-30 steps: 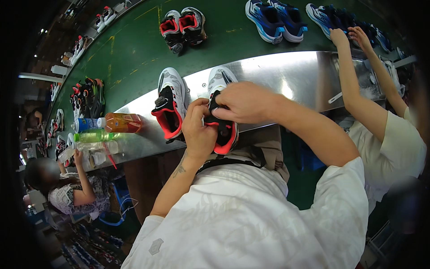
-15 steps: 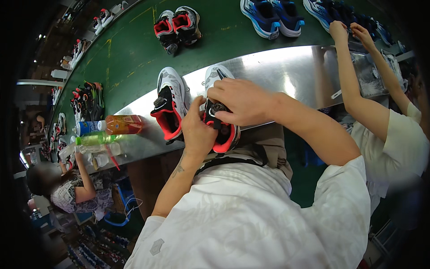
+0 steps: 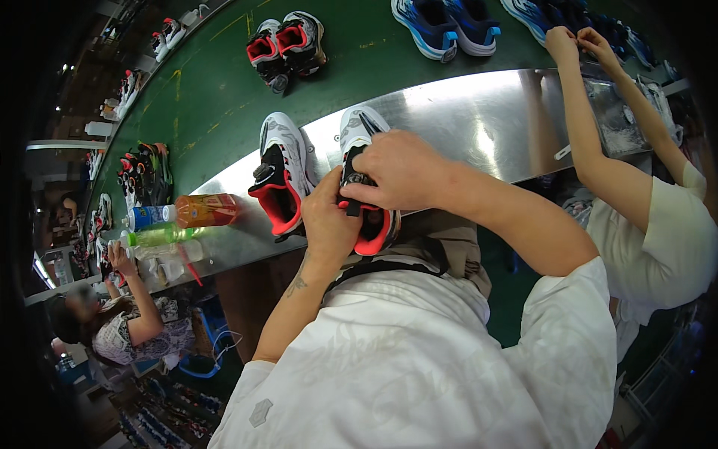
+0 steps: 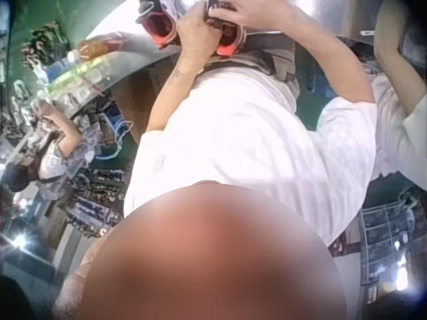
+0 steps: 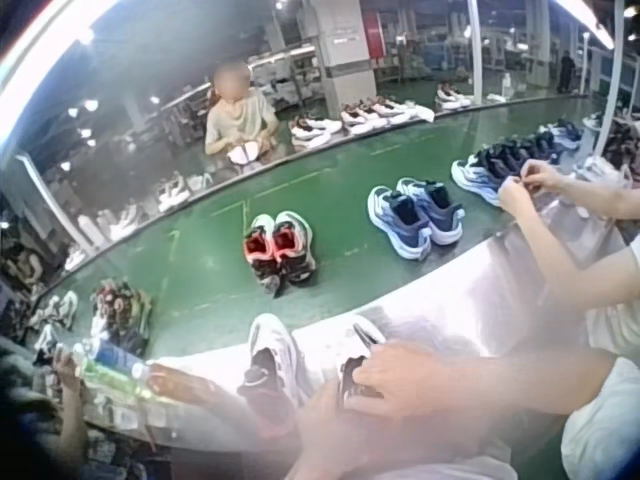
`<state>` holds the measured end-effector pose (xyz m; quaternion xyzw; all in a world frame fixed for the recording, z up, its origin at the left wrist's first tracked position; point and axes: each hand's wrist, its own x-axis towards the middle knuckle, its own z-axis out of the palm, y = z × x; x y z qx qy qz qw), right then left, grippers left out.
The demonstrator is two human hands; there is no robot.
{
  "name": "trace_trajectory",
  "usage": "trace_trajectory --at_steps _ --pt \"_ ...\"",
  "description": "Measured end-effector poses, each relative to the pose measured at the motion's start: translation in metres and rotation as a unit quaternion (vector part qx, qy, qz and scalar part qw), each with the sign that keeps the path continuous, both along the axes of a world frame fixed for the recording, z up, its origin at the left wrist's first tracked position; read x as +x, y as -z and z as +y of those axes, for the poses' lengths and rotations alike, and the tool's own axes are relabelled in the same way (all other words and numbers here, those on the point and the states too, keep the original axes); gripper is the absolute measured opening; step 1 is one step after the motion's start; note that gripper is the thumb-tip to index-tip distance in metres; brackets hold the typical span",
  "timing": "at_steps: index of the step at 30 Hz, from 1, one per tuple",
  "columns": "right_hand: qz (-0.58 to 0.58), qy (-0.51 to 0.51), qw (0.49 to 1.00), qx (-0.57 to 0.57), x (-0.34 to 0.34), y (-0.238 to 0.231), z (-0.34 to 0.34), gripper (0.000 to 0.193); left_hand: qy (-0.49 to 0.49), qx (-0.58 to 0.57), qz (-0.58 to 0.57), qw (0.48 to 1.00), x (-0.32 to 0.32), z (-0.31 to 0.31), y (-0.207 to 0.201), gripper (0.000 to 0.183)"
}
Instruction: The person assembles athletic shoes on a factory assembly line. They insert black foam insoles into the shoe uppers and secure blue plastic heel tabs on the back of the shoes. The person handles multiple pairs of shoes, moving them along the metal workbench as they complete each step.
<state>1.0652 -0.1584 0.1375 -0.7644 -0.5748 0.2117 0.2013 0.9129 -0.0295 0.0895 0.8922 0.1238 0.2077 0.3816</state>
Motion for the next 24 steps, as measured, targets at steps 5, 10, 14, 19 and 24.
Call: trace_trajectory --at_steps 5,10,14,19,24 --pt "0.018 -0.07 0.993 0.095 0.011 0.008 0.001 0.035 0.006 0.004 0.01 1.0 0.0 0.001 0.003 0.055" --pt "-0.014 0.001 0.999 0.047 -0.001 0.004 0.003 0.038 0.02 0.046 -0.002 0.999 -0.001 0.005 0.005 0.061" --pt "0.01 -0.062 0.981 0.184 0.008 0.017 0.0 0.044 0.02 0.018 0.016 1.0 -0.002 0.002 0.003 0.066" --pt "-0.002 0.017 0.999 -0.037 -0.006 0.005 0.007 0.035 0.025 0.042 0.021 0.999 -0.003 0.006 0.014 0.069" --pt "-0.01 -0.048 0.978 0.205 0.006 0.017 -0.002 0.036 0.029 0.044 0.024 0.998 -0.002 0.005 0.011 0.07"
